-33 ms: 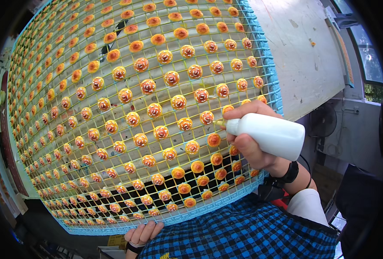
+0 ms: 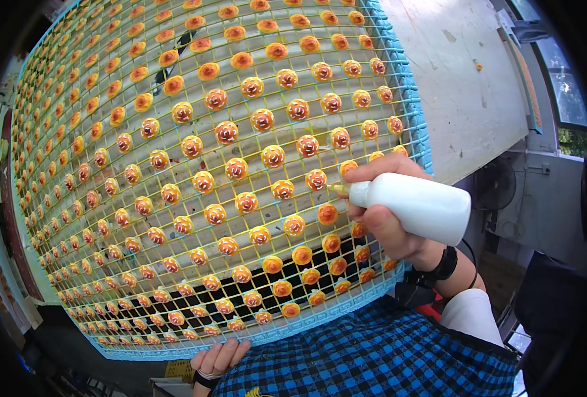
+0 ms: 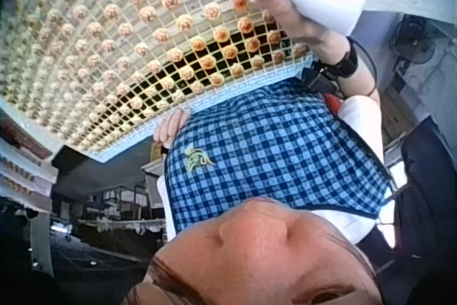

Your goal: Applying a liquid substance from a squeeze bottle to small, round, decorated objects arranged on a wire grid.

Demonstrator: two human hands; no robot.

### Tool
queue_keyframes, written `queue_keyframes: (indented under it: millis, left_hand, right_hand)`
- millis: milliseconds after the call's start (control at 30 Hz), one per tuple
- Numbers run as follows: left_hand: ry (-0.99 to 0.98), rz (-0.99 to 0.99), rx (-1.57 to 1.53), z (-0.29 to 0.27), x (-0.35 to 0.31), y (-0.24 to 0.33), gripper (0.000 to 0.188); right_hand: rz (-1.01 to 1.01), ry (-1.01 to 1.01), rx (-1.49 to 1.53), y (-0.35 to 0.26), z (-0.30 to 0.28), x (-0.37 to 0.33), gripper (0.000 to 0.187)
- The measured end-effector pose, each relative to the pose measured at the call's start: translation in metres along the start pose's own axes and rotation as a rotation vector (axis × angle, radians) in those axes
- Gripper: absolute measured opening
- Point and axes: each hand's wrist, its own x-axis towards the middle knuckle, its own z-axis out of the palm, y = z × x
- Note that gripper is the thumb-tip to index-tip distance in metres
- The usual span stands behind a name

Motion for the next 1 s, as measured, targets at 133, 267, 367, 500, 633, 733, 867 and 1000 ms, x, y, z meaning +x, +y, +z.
queue_keyframes:
  millis: [133, 267, 367, 500, 633, 733, 867, 1000]
  left_hand:
    - [0.024, -0.015, 0.032, 0.000, 0.001, 0.001, 0.038]
    - [0.064, -0.082, 0.028, 0.003, 0.012, 0.003, 0.037]
    - [0.082, -0.069, 0.041, 0.009, 0.012, 0.001, 0.035]
    - [-0.118, -0.094, 0.004, -0.003, 0.011, 0.004, 0.041]
    - [-0.138, -0.154, -0.033, -0.006, 0.010, 0.009, 0.040]
    - [-0.135, -0.164, -0.036, -0.005, 0.009, 0.011, 0.040]
    - [-0.133, -0.165, -0.040, -0.005, 0.009, 0.011, 0.039]
    - [-0.104, -0.149, -0.027, -0.002, 0.010, 0.009, 0.037]
  right_hand:
    - [0.067, 0.009, 0.084, -0.007, -0.008, -0.011, 0.023]
    - [0.188, -0.030, 0.133, -0.015, -0.011, -0.023, 0.027]
    - [0.099, -0.030, 0.081, -0.006, -0.005, -0.025, 0.027]
    - [0.039, 0.020, 0.007, -0.001, 0.004, -0.025, 0.024]
    - [0.031, 0.028, -0.043, -0.001, 0.007, -0.024, 0.022]
    - [0.025, 0.027, -0.058, -0.001, 0.007, -0.024, 0.022]
    - [0.044, 0.032, -0.054, -0.002, 0.008, -0.023, 0.021]
    - [0.050, 0.035, -0.070, -0.001, 0.007, -0.023, 0.021]
